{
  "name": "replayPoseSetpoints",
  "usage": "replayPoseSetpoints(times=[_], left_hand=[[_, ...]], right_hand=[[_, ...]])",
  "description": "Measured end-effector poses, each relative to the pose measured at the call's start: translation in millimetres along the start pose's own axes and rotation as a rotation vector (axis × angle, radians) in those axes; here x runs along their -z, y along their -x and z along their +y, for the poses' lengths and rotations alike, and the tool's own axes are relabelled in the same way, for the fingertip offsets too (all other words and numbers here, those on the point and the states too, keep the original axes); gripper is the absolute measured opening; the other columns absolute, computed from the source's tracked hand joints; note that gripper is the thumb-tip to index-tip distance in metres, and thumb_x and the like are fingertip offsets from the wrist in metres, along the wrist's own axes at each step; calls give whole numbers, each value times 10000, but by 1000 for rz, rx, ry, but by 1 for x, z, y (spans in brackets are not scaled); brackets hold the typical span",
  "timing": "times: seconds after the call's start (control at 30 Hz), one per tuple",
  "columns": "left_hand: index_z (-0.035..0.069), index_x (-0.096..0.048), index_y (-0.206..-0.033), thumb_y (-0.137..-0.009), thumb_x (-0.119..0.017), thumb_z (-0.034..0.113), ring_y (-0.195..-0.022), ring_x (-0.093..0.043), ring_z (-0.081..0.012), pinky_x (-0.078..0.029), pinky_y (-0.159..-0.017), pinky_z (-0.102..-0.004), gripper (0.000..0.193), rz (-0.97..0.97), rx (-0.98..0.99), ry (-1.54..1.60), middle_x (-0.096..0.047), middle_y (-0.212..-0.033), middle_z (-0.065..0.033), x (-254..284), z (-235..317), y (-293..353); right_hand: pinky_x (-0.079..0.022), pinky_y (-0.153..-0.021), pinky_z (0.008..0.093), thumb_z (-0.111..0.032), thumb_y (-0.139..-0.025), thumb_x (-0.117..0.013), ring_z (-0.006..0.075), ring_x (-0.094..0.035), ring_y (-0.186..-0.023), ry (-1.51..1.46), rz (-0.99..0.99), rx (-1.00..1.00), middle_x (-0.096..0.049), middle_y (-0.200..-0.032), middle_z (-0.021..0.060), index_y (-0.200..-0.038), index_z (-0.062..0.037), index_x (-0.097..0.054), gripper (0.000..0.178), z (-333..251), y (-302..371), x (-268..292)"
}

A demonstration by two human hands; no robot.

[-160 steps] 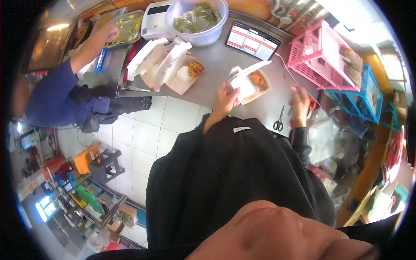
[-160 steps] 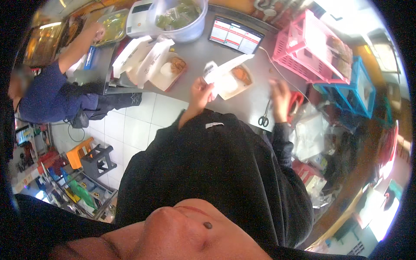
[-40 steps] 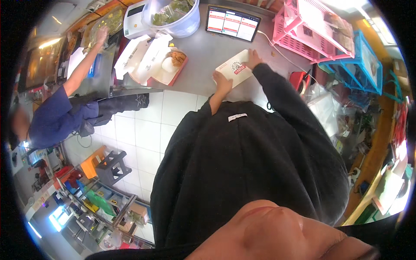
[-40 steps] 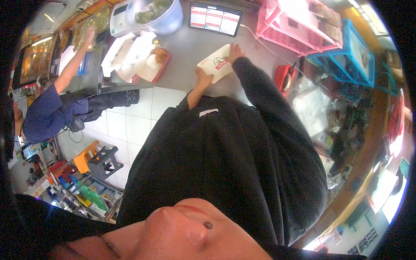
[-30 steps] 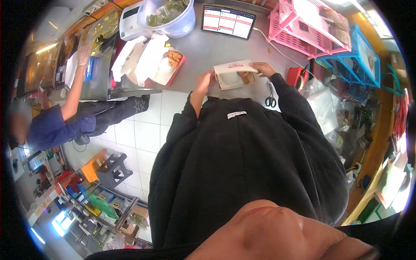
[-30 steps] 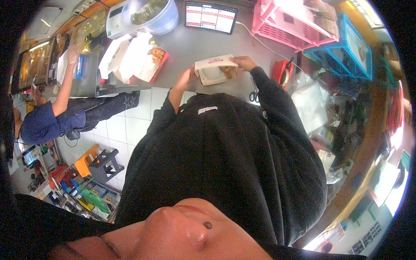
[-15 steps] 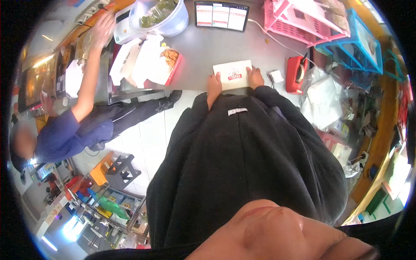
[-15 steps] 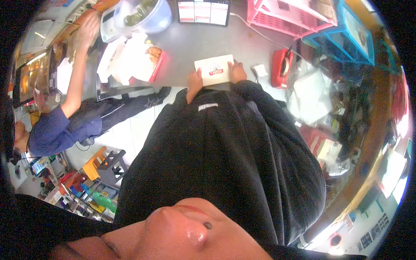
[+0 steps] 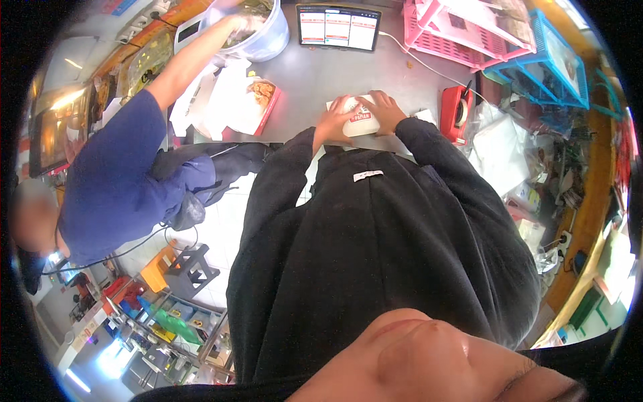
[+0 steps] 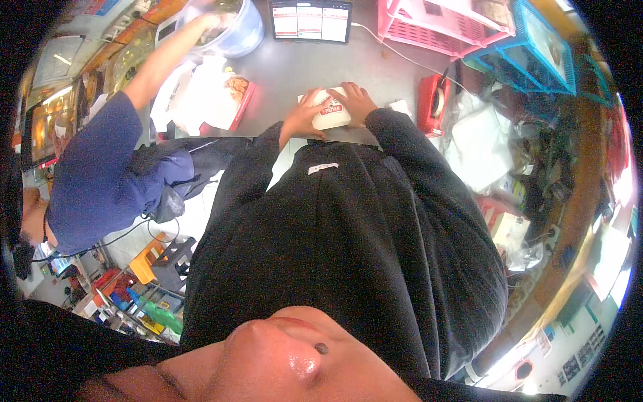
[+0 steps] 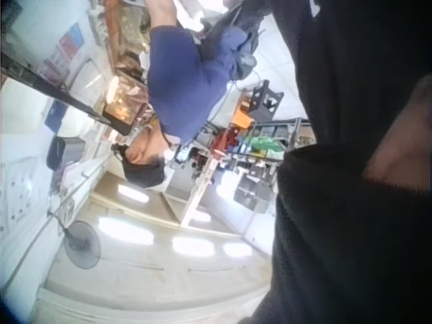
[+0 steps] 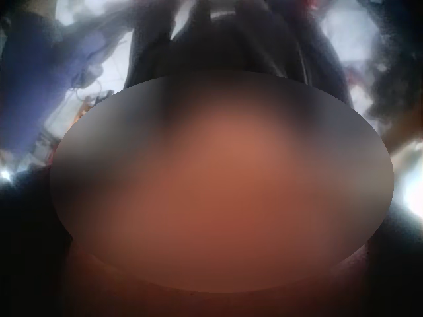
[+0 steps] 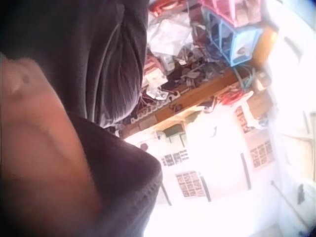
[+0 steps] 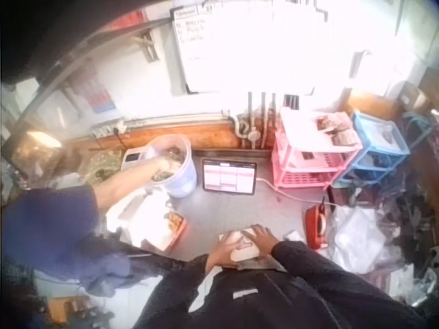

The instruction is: The person checks a receipt, marks it with a pen, places a food container into a plastic bag, seals the bag with tape, and adds food items from a tray into another container.

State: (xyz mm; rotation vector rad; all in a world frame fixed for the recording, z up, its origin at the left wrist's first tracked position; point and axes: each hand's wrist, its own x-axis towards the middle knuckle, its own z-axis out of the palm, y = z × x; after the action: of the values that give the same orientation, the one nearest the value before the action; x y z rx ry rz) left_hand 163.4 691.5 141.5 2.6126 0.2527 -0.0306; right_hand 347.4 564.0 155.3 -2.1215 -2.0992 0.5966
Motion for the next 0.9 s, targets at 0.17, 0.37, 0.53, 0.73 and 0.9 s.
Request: replayPoseSetpoints(times=[0.17, 0.37, 0.53, 0.73, 0.9], left_hand=[[359, -488, -1244, -667, -708, 301, -1316, -174, -425, -270, -1045, -428, 620, 9, 29, -8, -156, -1436, -224, -24, 1, 4], [351, -492, -1237, -699, -655, 472, -1321, -169, -415, -244, -1006, -575, 574, -2, 6, -72, -156, -1443, -212, -25, 17, 16], [234, -475, -1268, -651, -650, 553, -1336, -146, -387, -185, -984, -640, 716, 152, 61, -184, -153, -1450, -200, -37, 31, 16], [132, -247, -1374, -431, -784, 366, -1180, -325, -335, -104, -1010, -623, 1110, 83, 218, -28, -384, -1187, -162, -15, 35, -21], [81, -227, -1354, -444, -771, 351, -1170, -324, -348, -153, -1000, -601, 1094, 101, 129, -164, -352, -1225, -167, -20, 41, -35]], right_hand=[[-362, -968, 469, -326, -487, -820, 387, -326, -1209, -5, 47, 86, -347, -1277, 188, -1352, -292, -339, 990, 2, 0, -3], [-314, -1004, 501, -394, -651, -715, 440, -185, -1299, 64, 8, 149, -197, -1411, 222, -1344, -329, -348, 787, 1, 27, -20], [-277, -1015, 549, -301, -646, -711, 454, -156, -1309, -103, 256, 80, -148, -1440, 214, -1373, -277, -300, 836, -10, 37, -40], [-380, -974, 421, -146, -645, -693, 306, -356, -1257, -170, 310, 37, -378, -1356, 122, -1322, -186, -388, 743, -4, 35, -15], [-489, -671, 359, -127, -776, -599, 253, -640, -770, -406, 901, -561, -654, -926, 81, -997, -114, -612, 221, 82, 104, 6]])
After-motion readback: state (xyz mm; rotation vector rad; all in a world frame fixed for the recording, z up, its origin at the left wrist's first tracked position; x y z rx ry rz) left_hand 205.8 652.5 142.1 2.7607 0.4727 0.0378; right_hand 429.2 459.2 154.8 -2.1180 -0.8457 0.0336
